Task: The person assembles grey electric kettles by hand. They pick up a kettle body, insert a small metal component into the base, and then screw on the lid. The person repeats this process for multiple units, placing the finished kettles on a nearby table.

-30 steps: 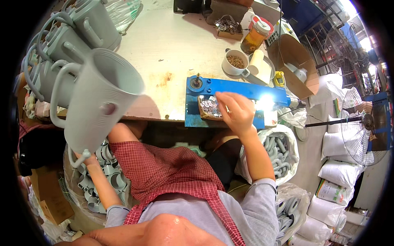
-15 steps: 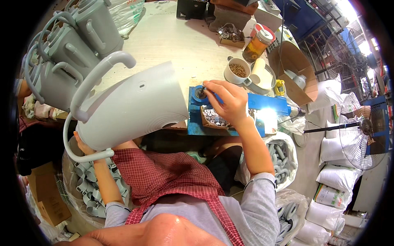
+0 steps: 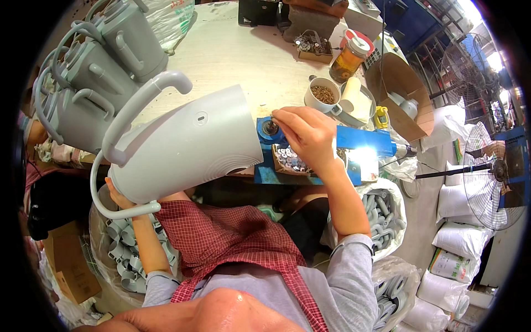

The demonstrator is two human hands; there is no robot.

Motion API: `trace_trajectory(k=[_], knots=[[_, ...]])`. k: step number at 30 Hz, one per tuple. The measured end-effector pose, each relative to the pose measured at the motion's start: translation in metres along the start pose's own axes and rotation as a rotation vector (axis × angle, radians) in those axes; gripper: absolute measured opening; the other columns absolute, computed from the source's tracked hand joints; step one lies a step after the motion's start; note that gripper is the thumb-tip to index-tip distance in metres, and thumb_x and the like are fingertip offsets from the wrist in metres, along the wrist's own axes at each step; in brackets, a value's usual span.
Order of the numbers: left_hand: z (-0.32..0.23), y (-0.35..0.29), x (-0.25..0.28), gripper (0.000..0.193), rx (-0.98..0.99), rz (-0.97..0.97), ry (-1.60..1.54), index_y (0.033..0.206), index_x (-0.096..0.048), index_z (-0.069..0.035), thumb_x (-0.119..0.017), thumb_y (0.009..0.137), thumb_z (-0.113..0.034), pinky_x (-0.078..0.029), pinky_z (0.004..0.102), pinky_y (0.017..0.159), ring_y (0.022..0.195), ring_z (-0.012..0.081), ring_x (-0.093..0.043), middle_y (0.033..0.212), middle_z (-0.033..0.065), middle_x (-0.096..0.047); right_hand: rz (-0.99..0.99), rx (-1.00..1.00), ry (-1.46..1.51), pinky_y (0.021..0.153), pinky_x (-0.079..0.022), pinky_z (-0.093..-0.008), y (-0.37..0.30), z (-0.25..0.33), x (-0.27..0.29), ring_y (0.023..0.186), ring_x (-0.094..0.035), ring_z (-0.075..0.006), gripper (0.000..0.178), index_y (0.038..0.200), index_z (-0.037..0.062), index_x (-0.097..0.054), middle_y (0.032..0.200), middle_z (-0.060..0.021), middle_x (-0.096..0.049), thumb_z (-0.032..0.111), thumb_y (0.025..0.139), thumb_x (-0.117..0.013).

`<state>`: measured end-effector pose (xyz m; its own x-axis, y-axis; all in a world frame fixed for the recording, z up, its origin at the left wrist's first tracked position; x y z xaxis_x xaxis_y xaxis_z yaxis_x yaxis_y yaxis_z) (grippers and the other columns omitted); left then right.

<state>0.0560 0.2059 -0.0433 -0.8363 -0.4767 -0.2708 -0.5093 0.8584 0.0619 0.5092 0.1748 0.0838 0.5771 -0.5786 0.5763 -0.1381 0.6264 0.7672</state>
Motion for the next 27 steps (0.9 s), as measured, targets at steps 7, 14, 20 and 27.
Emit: trace_trajectory(k=[7, 14, 20, 27], knots=[[0.009, -0.001, 0.003, 0.057, 0.024, 0.014, -0.108, 0.12, -0.057, 0.004, -0.036, 0.101, -0.045, -0.056, 0.0333, 0.078, 0.096, 0.0217, -0.066, 0.112, 0.0136, -0.064, 0.043, 0.107, -0.1, 0.065, -0.053, -0.0295, 0.0, 0.004, 0.001, 0.075, -0.067, -0.0218, 0.018, 0.09, 0.0041, -0.072, 0.087, -0.0089, -0.07, 0.002, 0.073, -0.076], [-0.004, -0.013, -0.051, 0.059, -0.114, 0.245, -0.143, 0.112, -0.06, 0.009, -0.044, 0.099, -0.046, -0.057, 0.0354, 0.077, 0.092, 0.0241, -0.067, 0.103, 0.0169, -0.067, -0.058, -0.657, 0.62, 0.081, -0.05, -0.0265, -0.047, -0.015, 0.006, 0.088, -0.064, -0.0139, 0.025, 0.104, -0.0044, -0.065, 0.096, -0.009, -0.068, 0.004, 0.081, -0.069], [0.028, -0.011, -0.095, 0.059, -0.086, 0.163, -0.125, 0.11, -0.062, 0.01, -0.05, 0.097, -0.046, -0.055, 0.034, 0.075, 0.086, 0.0224, -0.067, 0.1, 0.0164, -0.068, -0.177, -0.815, 0.802, 0.078, -0.049, -0.0248, -0.072, -0.029, 0.013, 0.084, -0.061, -0.0106, 0.024, 0.102, -0.0024, -0.06, 0.094, -0.0045, -0.063, -0.002, 0.082, -0.071], [0.048, -0.007, -0.099, 0.057, -0.03, 0.197, -0.068, 0.108, -0.062, 0.009, -0.048, 0.098, -0.046, -0.055, 0.0315, 0.072, 0.083, 0.0208, -0.067, 0.098, 0.0153, -0.068, -0.159, -0.856, 0.809, 0.079, -0.048, -0.0241, -0.073, -0.036, 0.01, 0.085, -0.06, -0.0101, 0.023, 0.102, -0.0034, -0.06, 0.094, -0.0051, -0.065, -0.002, 0.082, -0.07]])
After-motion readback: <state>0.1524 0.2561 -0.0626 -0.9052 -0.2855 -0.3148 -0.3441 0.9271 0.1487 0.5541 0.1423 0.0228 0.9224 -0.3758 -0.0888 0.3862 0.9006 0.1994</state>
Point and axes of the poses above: each hand's wrist, its own y-axis towards the middle knuckle, its own x-axis out of the back of the hand, z = x × y, the point moved 4 cm from there along y, towards the middle knuckle
